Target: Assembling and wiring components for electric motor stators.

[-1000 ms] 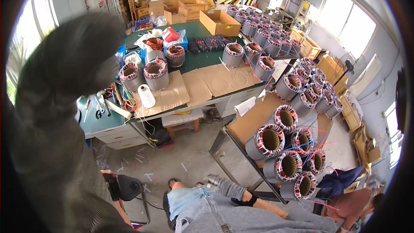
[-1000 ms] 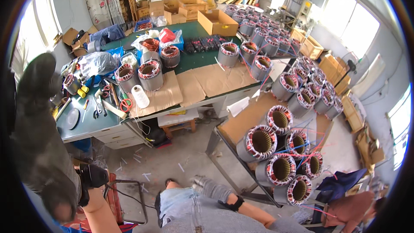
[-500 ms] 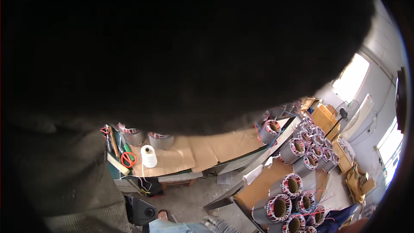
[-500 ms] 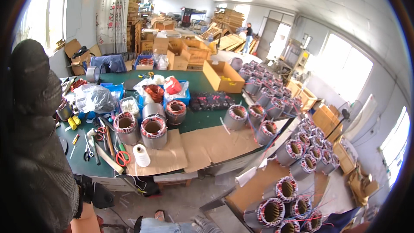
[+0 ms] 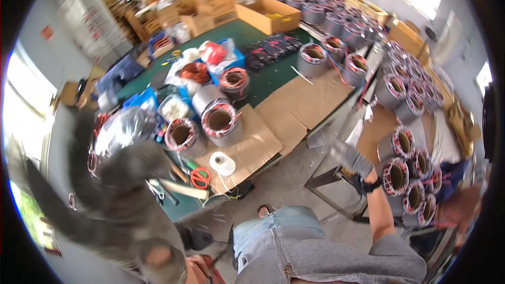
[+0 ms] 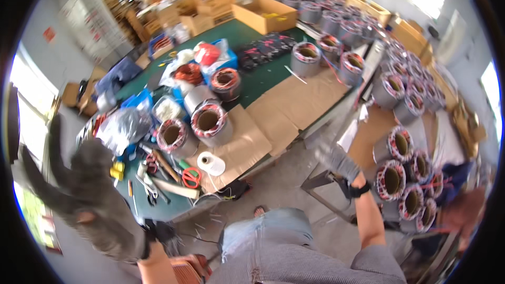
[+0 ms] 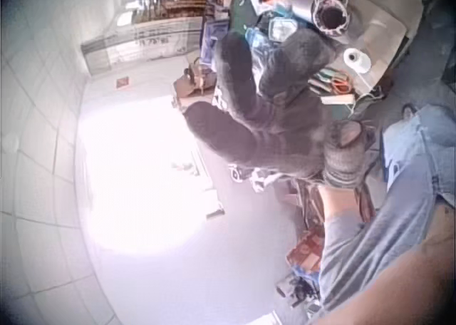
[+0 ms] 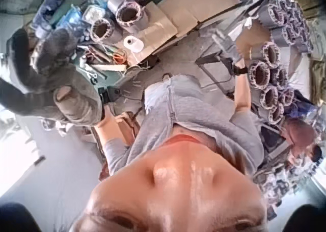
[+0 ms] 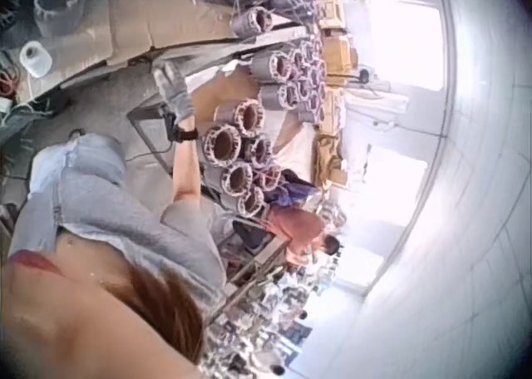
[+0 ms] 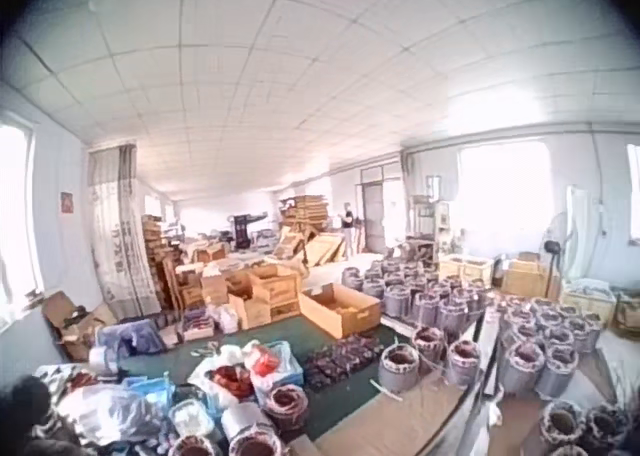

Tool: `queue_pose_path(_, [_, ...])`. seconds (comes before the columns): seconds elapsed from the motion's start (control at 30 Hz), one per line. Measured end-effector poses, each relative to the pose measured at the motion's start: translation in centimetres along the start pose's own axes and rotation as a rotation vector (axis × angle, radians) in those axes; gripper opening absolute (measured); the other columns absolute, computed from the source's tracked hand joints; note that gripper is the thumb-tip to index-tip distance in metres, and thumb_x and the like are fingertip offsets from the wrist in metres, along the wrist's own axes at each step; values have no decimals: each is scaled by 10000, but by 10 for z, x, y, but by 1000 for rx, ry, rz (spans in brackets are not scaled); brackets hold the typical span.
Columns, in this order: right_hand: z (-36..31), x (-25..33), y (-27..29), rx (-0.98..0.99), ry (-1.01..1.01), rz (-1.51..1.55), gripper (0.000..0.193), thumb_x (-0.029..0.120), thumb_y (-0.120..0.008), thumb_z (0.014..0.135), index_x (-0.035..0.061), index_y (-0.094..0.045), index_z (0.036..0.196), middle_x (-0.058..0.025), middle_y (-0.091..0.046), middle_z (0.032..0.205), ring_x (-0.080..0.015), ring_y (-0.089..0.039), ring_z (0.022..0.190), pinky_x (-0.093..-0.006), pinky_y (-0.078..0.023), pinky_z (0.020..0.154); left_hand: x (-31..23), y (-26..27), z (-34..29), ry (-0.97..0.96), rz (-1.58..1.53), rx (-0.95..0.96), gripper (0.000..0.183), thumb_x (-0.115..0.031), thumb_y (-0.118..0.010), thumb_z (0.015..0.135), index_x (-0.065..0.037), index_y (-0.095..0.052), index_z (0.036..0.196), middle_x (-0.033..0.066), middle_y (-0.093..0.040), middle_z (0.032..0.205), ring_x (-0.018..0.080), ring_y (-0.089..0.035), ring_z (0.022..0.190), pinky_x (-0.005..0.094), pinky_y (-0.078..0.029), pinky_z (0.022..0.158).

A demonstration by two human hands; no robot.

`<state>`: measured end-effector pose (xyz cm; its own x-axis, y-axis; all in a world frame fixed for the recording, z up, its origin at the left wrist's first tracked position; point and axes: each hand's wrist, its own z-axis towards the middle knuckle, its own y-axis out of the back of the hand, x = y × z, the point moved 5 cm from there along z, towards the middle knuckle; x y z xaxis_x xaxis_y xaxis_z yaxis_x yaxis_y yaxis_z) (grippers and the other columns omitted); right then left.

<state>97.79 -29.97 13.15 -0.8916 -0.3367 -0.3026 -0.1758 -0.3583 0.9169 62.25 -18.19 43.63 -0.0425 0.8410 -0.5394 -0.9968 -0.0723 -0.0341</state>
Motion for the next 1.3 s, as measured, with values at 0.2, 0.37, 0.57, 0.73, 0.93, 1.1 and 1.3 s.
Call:
queue_pose_path(0.2, [82,-59,8,-962,-969,2036,281,244,-552,890,66,-561,1108,-52,-626,904,-129,-591,745,-237,-483,634,73,-88,-106,806,-742,466,676,-181,-589,827,-78,-220,1384,156,-422,1275,195,-543,976,328,-457,826])
queue_pose_path(0.37, [126,-29,-70,-665,-1087,2348,292,196,-547,896,55,-536,1151,-49,-612,900,-140,-592,774,-258,-500,705,119,-144,-163,1201,-876,582,531,-241,-580,852,-38,-365,1293,139,-485,1172,191,-551,950,313,-444,827])
queue_pose_path(0.57, [89,-139,-231,-922,-1435,2408,125,163,-543,888,83,-554,984,-51,-597,880,-166,-588,738,-295,-515,642,180,-218,-199,1302,-759,687,346,-199,-501,905,-31,-469,1205,65,-555,1087,126,-533,938,274,-426,846])
queue_pose_path(0.73, [80,-270,-331,-613,-1576,1767,396,322,-661,796,132,-499,1104,-74,-567,977,-215,-548,814,-372,-489,689,224,-268,-238,1461,-561,741,267,-181,-477,921,-46,-502,1151,43,-564,1062,116,-535,954,261,-424,853])
queue_pose_path(0.93, [92,-364,-402,-671,-2346,1624,849,526,-696,635,69,-391,1282,-163,-465,1257,-285,-478,1101,-432,-407,898,243,-309,-234,1585,-486,691,276,-219,-474,922,-71,-505,1153,26,-570,1053,110,-539,957,256,-433,837])
queue_pose_path(1.1, [103,-344,-392,-1027,-1913,1717,633,310,-695,708,116,-402,1235,-119,-498,1186,-300,-482,1082,-508,-465,814,262,-320,-225,1593,-357,618,264,-220,-474,918,-63,-517,1126,34,-579,1031,117,-550,936,265,-442,826])
queue_pose_path(1.3, [87,-304,-349,-1033,-1617,1857,438,127,-648,770,114,-481,1175,-23,-551,1078,-129,-559,921,-324,-501,796,279,-324,-232,1535,-341,584,248,-187,-446,923,-29,-523,1099,77,-587,1009,149,-568,903,291,-457,819])
